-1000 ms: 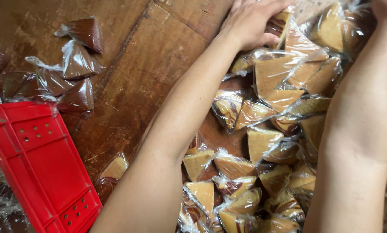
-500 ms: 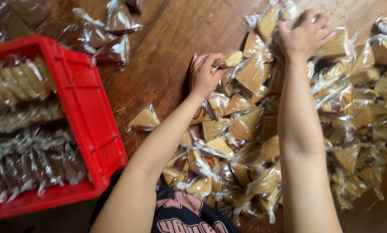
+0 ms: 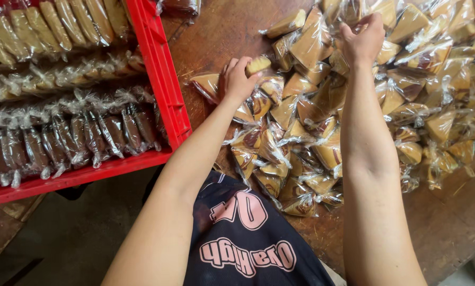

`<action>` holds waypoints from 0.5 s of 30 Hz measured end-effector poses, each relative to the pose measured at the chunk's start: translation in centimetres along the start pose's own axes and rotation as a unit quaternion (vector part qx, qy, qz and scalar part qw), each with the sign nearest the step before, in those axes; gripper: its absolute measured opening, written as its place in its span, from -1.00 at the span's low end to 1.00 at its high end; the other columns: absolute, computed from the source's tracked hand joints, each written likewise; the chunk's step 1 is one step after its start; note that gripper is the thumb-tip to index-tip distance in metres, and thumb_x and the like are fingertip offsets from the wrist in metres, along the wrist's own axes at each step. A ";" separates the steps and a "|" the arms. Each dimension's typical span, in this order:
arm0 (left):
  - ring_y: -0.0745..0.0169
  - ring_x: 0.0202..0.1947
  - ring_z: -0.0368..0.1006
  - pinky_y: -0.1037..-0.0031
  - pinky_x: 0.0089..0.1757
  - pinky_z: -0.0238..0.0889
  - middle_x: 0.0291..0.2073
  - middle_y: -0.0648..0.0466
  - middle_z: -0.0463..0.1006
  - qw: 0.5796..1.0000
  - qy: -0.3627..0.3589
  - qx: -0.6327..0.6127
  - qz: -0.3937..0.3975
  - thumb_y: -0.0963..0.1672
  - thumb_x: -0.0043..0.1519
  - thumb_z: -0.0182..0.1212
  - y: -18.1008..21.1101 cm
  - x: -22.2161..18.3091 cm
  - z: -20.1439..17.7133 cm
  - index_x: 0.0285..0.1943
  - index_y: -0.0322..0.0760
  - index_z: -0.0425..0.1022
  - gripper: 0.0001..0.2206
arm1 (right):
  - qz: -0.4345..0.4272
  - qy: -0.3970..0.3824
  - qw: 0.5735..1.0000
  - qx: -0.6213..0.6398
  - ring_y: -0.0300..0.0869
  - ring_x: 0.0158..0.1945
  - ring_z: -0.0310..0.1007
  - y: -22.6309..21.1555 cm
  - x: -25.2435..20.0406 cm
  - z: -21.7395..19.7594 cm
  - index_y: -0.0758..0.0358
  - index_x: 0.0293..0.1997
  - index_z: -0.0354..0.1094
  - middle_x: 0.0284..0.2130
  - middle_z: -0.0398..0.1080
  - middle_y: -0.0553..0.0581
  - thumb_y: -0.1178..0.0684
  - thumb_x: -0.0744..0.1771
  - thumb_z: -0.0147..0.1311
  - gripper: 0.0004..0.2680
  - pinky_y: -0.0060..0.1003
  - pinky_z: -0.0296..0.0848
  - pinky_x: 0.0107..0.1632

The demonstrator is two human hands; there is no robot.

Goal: The person sorts and arranges individually packaged bread slices into rows inside a red plastic crate by hand.

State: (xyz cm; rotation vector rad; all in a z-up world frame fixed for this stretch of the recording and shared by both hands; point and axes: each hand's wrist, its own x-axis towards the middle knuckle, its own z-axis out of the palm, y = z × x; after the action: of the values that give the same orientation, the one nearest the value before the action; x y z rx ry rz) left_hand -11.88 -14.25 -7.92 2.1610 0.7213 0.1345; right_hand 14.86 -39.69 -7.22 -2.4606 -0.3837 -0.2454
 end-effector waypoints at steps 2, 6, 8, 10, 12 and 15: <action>0.02 -0.01 0.48 0.26 0.00 0.34 -0.05 0.05 0.54 0.989 0.077 -0.093 0.083 -0.05 0.11 0.44 -0.2 -0.2 -0.2 0.09 -0.17 0.52 -0.61 | -0.028 -0.002 1.000 -0.005 0.02 -0.19 0.48 0.3 0.7 0.0 0.32 -0.17 0.33 -0.26 0.47 0.21 -0.01 0.24 0.44 -0.69 -0.10 0.44 -0.06; 0.25 -0.18 0.50 0.44 -0.13 0.39 -0.18 0.13 0.62 0.929 -0.031 -0.366 0.036 0.00 0.25 0.43 1.7 -3.2 -3.9 0.08 -0.20 0.54 -0.67 | 0.097 -0.068 0.993 -0.026 -0.09 -0.11 0.54 0.9 2.9 1.0 0.22 -0.12 0.39 -0.19 0.52 0.14 -0.16 0.30 0.37 -0.70 -0.20 0.48 0.03; 0.48 -0.28 0.47 0.58 -0.28 0.32 -0.25 0.24 0.55 0.823 -0.154 -0.527 -0.145 0.05 0.21 0.33 2.5 -5.3 -7.2 0.10 -0.17 0.48 -0.62 | 0.114 -0.060 0.990 -0.057 -0.05 -0.08 0.52 0.0 3.5 1.6 0.21 -0.14 0.42 -0.18 0.53 0.16 -0.24 0.32 0.40 -0.67 -0.16 0.46 0.07; 0.45 -0.30 0.48 0.57 -0.28 0.34 -0.26 0.22 0.56 0.815 -0.148 -0.535 -0.167 0.05 0.20 0.33 2.9 -6.7 -10.0 0.08 -0.16 0.47 -0.62 | 0.155 -0.029 0.984 -0.083 0.01 0.03 0.38 -1.2 3.7 1.4 0.18 -0.08 0.39 -0.15 0.50 0.18 -0.23 0.29 0.38 -0.66 -0.10 0.38 0.08; 0.42 -0.31 0.50 0.55 -0.28 0.36 -0.28 0.20 0.56 0.806 -0.142 -0.543 -0.187 0.05 0.19 0.34 2.6 -7.6 -12.0 0.07 -0.16 0.45 -0.62 | 0.168 -0.038 0.980 -0.100 0.05 0.07 0.31 -2.5 3.9 1.2 0.15 -0.04 0.37 -0.10 0.44 0.19 -0.24 0.25 0.40 -0.62 -0.03 0.34 0.09; 0.36 -0.25 0.51 0.53 -0.24 0.36 -0.19 0.10 0.59 0.807 -0.140 -0.549 -0.167 0.00 0.19 0.42 1.6 -9.2 -14.1 0.06 -0.22 0.44 -0.62 | 0.168 -0.047 0.973 -0.154 0.14 0.12 0.21 -3.5 4.1 2.9 0.14 -0.02 0.32 -0.01 0.30 0.24 -0.23 0.20 0.43 -0.57 0.09 0.33 0.06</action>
State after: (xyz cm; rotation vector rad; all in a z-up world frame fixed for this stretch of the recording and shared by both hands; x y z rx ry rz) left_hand -23.50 -10.35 3.72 0.8935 0.6053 0.0222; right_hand 17.80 -34.33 -6.45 -2.7972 0.0435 -0.0468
